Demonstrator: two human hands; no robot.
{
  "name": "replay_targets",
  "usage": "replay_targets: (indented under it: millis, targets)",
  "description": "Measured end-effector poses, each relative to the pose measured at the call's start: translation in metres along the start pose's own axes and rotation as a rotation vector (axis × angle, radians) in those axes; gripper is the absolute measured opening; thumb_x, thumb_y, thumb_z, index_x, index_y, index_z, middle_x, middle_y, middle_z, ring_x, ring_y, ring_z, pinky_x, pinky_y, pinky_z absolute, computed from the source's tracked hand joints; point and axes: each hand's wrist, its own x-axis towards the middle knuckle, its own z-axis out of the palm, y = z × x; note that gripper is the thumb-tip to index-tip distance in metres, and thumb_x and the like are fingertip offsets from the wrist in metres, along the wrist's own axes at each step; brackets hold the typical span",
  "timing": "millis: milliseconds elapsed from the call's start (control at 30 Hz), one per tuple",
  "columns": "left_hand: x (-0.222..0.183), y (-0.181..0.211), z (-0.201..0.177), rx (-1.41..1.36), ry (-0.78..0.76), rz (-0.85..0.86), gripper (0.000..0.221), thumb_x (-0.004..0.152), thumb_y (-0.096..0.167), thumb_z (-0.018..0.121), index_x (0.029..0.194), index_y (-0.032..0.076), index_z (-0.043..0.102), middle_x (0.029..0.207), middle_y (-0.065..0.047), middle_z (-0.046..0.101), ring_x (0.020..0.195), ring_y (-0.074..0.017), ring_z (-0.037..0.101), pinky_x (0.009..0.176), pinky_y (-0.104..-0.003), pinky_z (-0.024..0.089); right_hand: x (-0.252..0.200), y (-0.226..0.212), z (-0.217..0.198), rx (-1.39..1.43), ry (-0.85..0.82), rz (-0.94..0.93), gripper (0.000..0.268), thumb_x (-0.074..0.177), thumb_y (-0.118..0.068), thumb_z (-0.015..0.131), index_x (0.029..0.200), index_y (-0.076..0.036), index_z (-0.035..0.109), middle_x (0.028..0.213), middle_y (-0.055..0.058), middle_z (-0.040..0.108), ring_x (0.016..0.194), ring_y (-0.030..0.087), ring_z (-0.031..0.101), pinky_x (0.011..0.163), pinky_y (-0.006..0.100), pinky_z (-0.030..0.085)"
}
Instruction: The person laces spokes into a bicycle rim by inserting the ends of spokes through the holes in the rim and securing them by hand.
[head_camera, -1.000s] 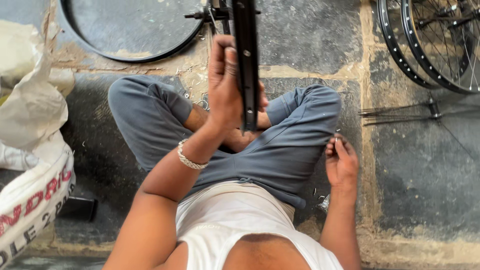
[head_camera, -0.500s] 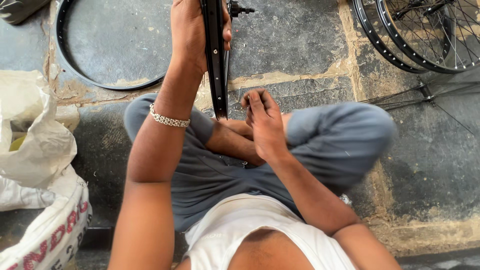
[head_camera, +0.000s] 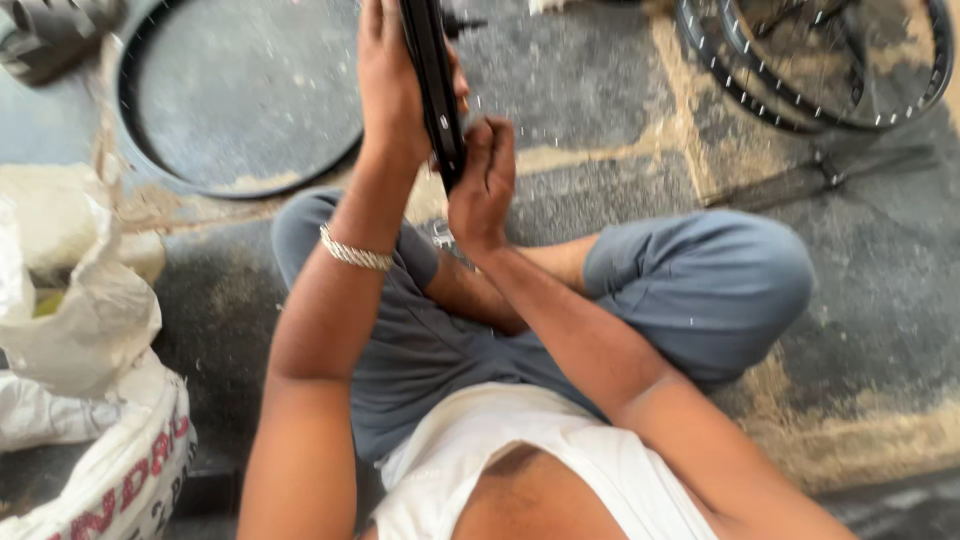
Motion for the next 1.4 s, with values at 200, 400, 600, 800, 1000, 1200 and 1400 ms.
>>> replay_targets:
  millis: [200,400,600,800,1000,1200,1400]
  targets:
    - [-0.002,-0.018,0.008,-0.209,0.073,0.138,0.027,0.105,0.035,0.061,0.121,0.013,0.062,0.086,-0.001,0.066,0.068,-0.0102,0.064,0.056,-0.027,0.052,-0.003,0.006,-0.023,0.011,-0.017,0.018,0.022,0.117,-0.030,0.040,0.111,-0.011,0.046,0.085,0.001,0.049,0.069,0.011,0.055,0.063,0.027,0.050]
    - [-0.033,-0.009,0.011,-0.190,0.040,0.258,0.022,0.111,0.029,0.064,0.111,0.007,0.065,0.100,0.000,0.071,0.090,-0.0081,0.061,0.083,-0.025,0.047,-0.043,-0.003,-0.050,-0.095,-0.067,0.019,0.022,0.117,-0.031,0.042,0.117,-0.009,0.048,0.084,0.002,0.056,0.064,0.011,0.055,0.057,0.027,0.047]
    - [-0.139,-0.007,0.031,-0.425,-0.057,0.003,0.019,0.112,0.023,0.059,0.117,0.004,0.059,0.102,-0.011,0.069,0.094,-0.0160,0.067,0.089,-0.031,0.054,-0.112,-0.062,-0.079,-0.606,-0.111,0.092,0.031,0.116,-0.034,0.035,0.116,-0.008,0.051,0.073,0.000,0.058,0.058,0.009,0.056,0.080,0.024,0.037]
    - [-0.205,-0.013,0.051,-0.480,-0.071,0.036,0.022,0.115,0.023,0.052,0.127,0.005,0.055,0.094,-0.015,0.067,0.079,-0.0155,0.065,0.069,-0.027,0.053,-0.141,-0.102,-0.105,-0.295,-0.092,0.272,0.023,0.115,-0.032,0.043,0.109,-0.010,0.050,0.082,-0.003,0.057,0.067,0.002,0.056,0.060,0.018,0.049]
    - [-0.209,-0.015,0.058,-0.404,-0.051,0.102,0.016,0.118,0.024,0.048,0.117,0.008,0.047,0.089,-0.012,0.064,0.080,-0.0177,0.068,0.070,-0.028,0.056,-0.140,-0.085,-0.107,-0.472,-0.085,0.287,0.025,0.107,-0.029,0.049,0.122,-0.009,0.052,0.107,-0.007,0.058,0.096,0.000,0.052,0.083,0.017,0.044]
    - [-0.214,-0.010,0.044,-0.466,-0.070,0.083,0.017,0.118,0.024,0.046,0.121,0.008,0.046,0.090,-0.014,0.065,0.081,-0.0181,0.068,0.070,-0.029,0.056,-0.116,-0.124,-0.125,-0.494,-0.006,0.531,0.018,0.111,-0.018,0.062,0.112,-0.002,0.071,0.091,0.002,0.062,0.071,0.003,0.048,0.060,0.018,0.038]
    - [-0.211,-0.007,0.050,-0.493,-0.064,0.059,0.019,0.117,0.026,0.044,0.124,0.008,0.042,0.093,-0.014,0.065,0.082,-0.0188,0.069,0.072,-0.029,0.057,-0.069,-0.180,-0.088,-0.266,-0.044,0.552,0.022,0.103,-0.006,0.066,0.123,0.003,0.068,0.102,0.009,0.071,0.074,0.006,0.055,0.066,0.017,0.044]
